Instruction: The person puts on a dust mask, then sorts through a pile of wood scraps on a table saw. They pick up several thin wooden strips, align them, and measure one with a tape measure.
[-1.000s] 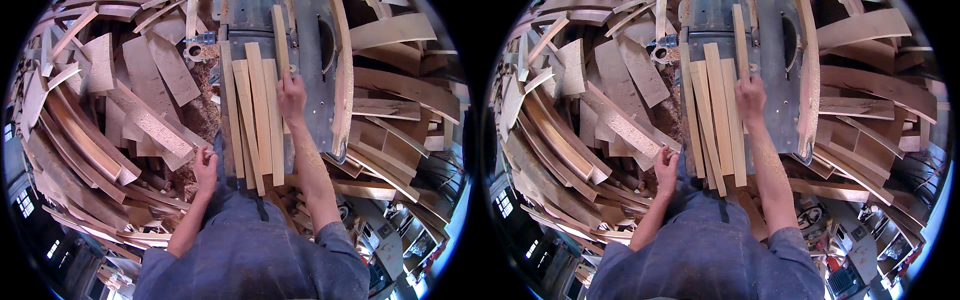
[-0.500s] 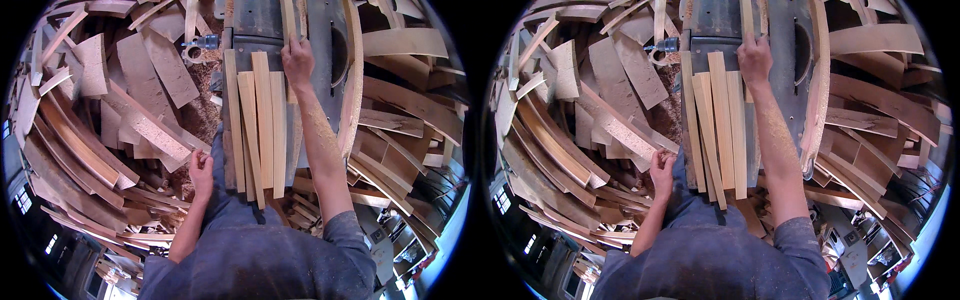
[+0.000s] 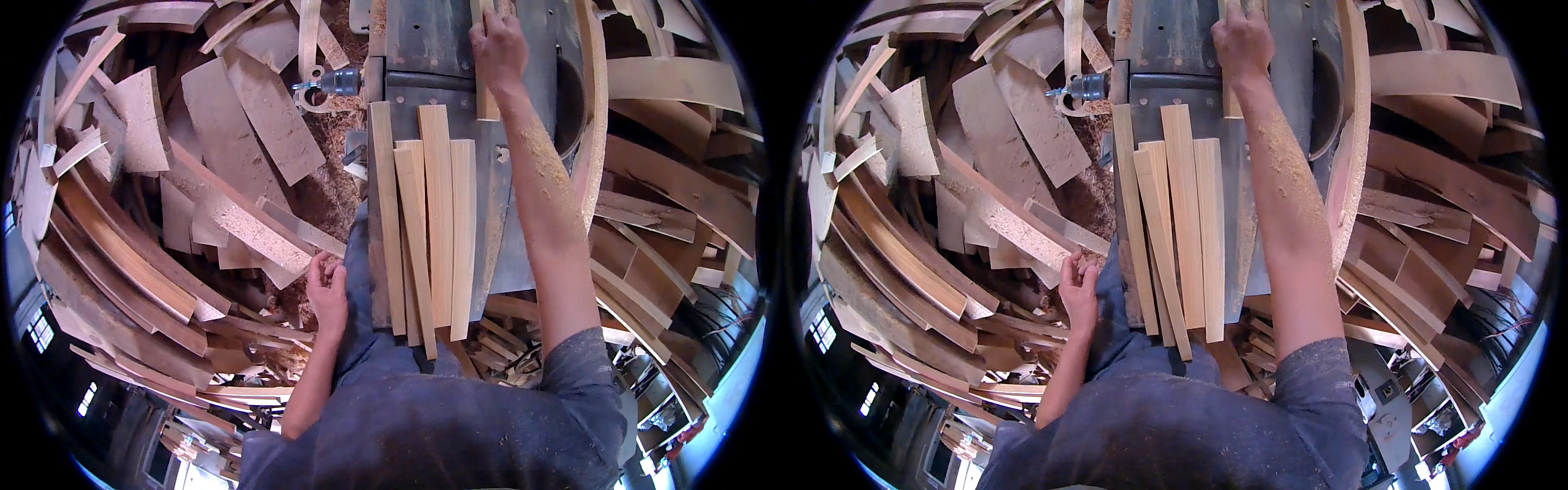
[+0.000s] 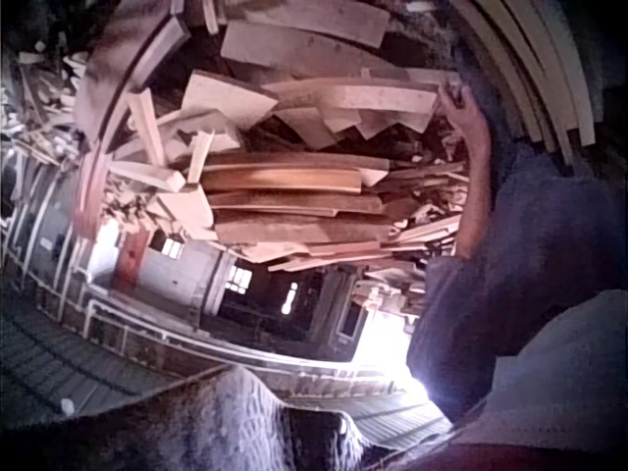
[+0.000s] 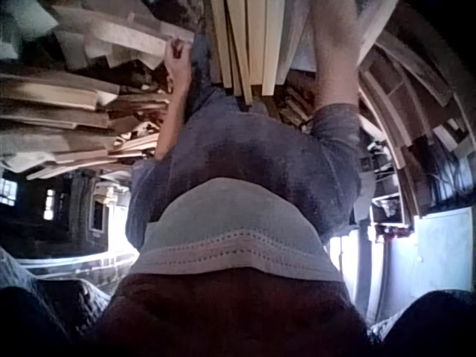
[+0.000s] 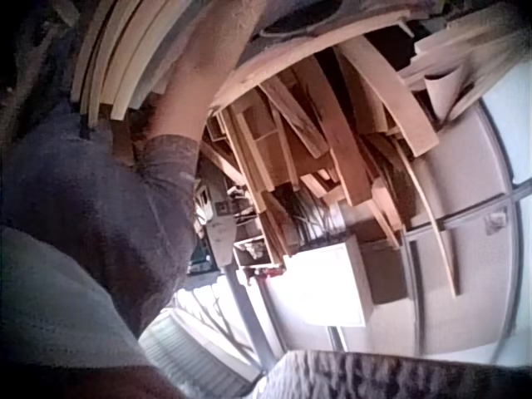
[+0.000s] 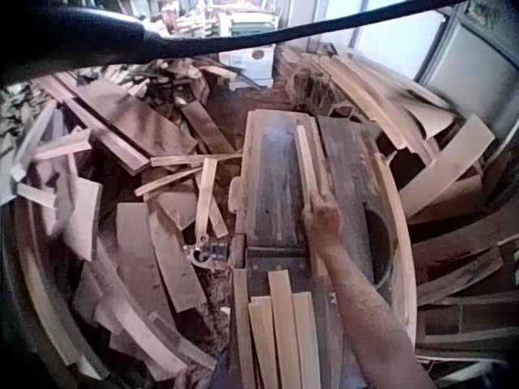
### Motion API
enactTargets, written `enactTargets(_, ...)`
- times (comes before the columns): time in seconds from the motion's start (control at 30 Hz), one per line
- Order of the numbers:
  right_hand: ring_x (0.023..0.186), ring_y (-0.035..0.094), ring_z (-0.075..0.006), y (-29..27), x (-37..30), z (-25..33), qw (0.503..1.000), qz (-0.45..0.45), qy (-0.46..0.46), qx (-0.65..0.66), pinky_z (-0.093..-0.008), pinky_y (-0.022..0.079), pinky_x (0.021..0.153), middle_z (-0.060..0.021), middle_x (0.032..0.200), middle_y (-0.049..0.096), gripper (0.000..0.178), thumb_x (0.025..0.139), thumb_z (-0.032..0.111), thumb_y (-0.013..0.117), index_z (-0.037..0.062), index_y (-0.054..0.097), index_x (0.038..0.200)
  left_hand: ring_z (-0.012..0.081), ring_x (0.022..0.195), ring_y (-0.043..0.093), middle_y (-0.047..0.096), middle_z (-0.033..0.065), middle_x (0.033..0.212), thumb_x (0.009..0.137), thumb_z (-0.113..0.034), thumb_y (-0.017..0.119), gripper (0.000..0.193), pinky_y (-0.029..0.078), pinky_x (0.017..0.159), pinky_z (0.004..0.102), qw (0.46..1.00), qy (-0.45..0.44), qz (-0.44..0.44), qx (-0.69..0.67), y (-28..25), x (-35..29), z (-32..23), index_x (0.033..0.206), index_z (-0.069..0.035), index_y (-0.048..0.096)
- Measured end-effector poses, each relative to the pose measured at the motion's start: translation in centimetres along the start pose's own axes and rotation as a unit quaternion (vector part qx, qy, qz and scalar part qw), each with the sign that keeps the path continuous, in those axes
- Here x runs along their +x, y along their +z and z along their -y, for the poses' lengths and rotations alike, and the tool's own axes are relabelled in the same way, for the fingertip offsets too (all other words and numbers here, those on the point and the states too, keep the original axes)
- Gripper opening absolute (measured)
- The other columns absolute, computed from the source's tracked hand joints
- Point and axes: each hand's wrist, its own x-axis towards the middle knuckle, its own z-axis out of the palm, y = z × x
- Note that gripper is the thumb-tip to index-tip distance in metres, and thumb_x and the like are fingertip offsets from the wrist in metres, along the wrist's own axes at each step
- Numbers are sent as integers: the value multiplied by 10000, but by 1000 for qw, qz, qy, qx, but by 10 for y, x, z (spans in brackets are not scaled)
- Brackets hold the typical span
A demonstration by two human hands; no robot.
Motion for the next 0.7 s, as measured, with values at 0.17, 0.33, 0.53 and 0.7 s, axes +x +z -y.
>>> enactTargets(0.17, 871, 657, -445, 24, 28, -5, 998, -25, -25, 49, -520, 547, 773, -227, 1033, 662, 219, 881, 173, 614, 62, 677, 1058, 115, 1007, 592, 631, 88, 1120, 966, -7, 615, 395, 477, 954, 269, 999, -43, 0, -30, -3, 9, -13, 1343, 43, 508)
enactTargets(0.33, 826, 662, -395, 65, 62, -23, 999, -11, -27, 13, -494, 550, 718, -194, 996, 666, 230, 864, 167, 635, 62, 658, 1067, 106, 997, 592, 638, 67, 1100, 975, -25, 619, 378, 488, 921, 264, 999, -21, -3, -26, -2, 21, -27, 1333, 37, 514)
enactTargets(0.53, 933, 640, -299, 29, 17, -4, 998, 3, 32, 47, -496, 498, 830, -140, 979, 672, 241, 857, 264, 645, 119, 646, 1051, 139, 1057, 624, 645, 78, 1190, 1011, -80, 624, 366, 511, 942, 290, 998, 66, 16, -14, 14, 21, -94, 1347, 21, 523)
enactTargets(0.7, 778, 621, -331, -179, -113, 99, 928, 12, 97, 358, -433, 505, 691, -156, 902, 641, 274, 892, 127, 696, 59, 685, 1157, 261, 1265, 590, 503, 178, 1481, 1056, -210, 580, 516, 498, 1050, 419, 963, 97, 180, -178, 55, 2, -132, 1460, 41, 381)
